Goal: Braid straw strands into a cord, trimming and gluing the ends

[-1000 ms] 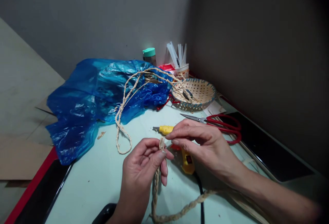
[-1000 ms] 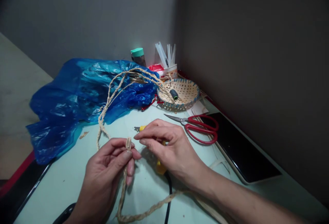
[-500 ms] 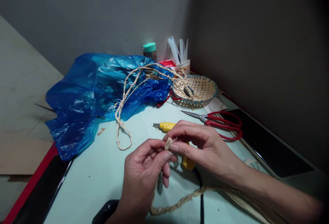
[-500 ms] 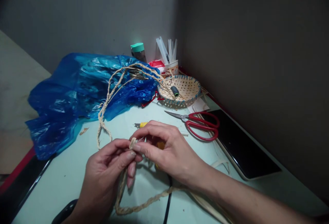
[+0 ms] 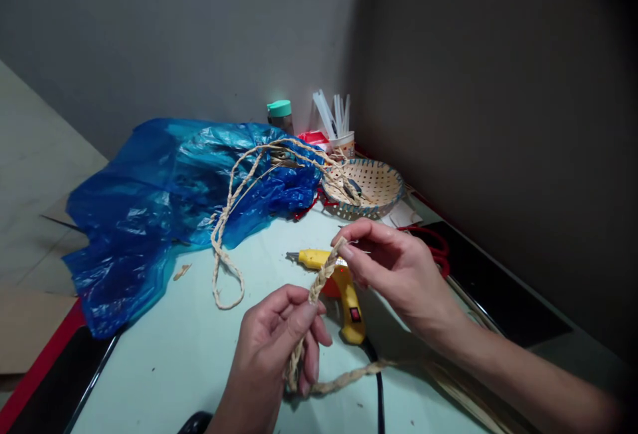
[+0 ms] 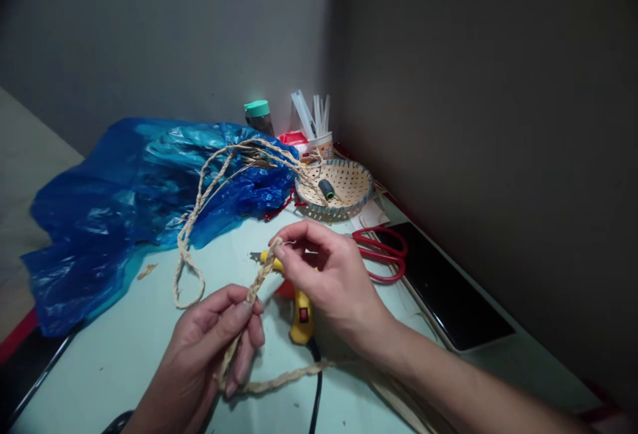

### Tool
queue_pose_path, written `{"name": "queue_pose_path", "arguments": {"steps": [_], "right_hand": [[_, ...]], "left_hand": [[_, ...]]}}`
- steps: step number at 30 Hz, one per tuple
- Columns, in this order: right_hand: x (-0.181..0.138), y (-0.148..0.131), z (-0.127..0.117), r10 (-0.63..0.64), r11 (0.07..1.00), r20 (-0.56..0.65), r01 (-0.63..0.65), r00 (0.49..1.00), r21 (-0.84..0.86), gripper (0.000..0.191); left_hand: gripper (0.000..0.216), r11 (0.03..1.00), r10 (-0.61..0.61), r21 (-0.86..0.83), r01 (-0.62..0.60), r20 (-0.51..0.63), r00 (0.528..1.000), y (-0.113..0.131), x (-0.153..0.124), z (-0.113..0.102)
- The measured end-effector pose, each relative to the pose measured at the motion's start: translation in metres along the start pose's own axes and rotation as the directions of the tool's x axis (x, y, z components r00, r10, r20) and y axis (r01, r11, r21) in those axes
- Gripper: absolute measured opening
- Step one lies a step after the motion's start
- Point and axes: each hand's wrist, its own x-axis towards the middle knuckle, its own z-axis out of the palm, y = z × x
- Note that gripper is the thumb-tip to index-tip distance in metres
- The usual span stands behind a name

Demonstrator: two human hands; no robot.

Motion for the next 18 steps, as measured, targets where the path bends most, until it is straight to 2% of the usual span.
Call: {"name": "queue_pose_path", "arguments": {"steps": [2,3,5,7,9,11,14,18], "right_hand": [[-0.004,0.000,0.000,-0.233,0.948,0.021,0.232,0.972,-0.216,0.003],[-0.007,0.001,0.000,-0.367,0.871,0.068,0.368,0.928,-0.324,0.006],[-0.011,0.003,0.000,-0.570,0.654,0.211,0.594,0.794,-0.468,0.012],[-0.014,0.004,0.000,-0.654,0.467,0.352,0.723,0.670,-0.508,0.016],[-0.015,0.004,0.001,-0.665,0.355,0.450,0.782,0.596,-0.512,0.021],[-0.015,0.002,0.002,-0.656,0.300,0.509,0.812,0.557,-0.500,0.026],[-0.015,0.000,0.003,-0.657,0.291,0.535,0.834,0.531,-0.470,0.029],[-0.017,0.001,0.004,-0.641,0.318,0.543,0.832,0.543,-0.455,0.031]], "left_hand": [[0.027,0.998,0.020,0.064,-0.017,-0.036,0.999,0.000,-0.002,0.001],[0.027,0.995,0.031,0.094,-0.025,-0.056,0.998,-0.001,-0.003,0.002],[0.027,0.989,0.054,0.139,-0.042,-0.082,0.995,-0.001,-0.004,0.003],[0.025,0.987,0.077,0.148,-0.062,-0.099,0.992,-0.002,-0.005,0.004],[0.023,0.988,0.102,0.122,-0.090,-0.098,0.990,-0.003,-0.005,0.004],[0.023,0.991,0.114,0.076,-0.109,-0.073,0.991,-0.005,-0.004,0.003],[0.019,0.989,0.147,0.005,-0.147,-0.054,0.988,-0.008,-0.005,0.001],[0.014,0.968,0.144,-0.193,-0.161,-0.097,0.985,-0.010,-0.005,-0.001]]}}
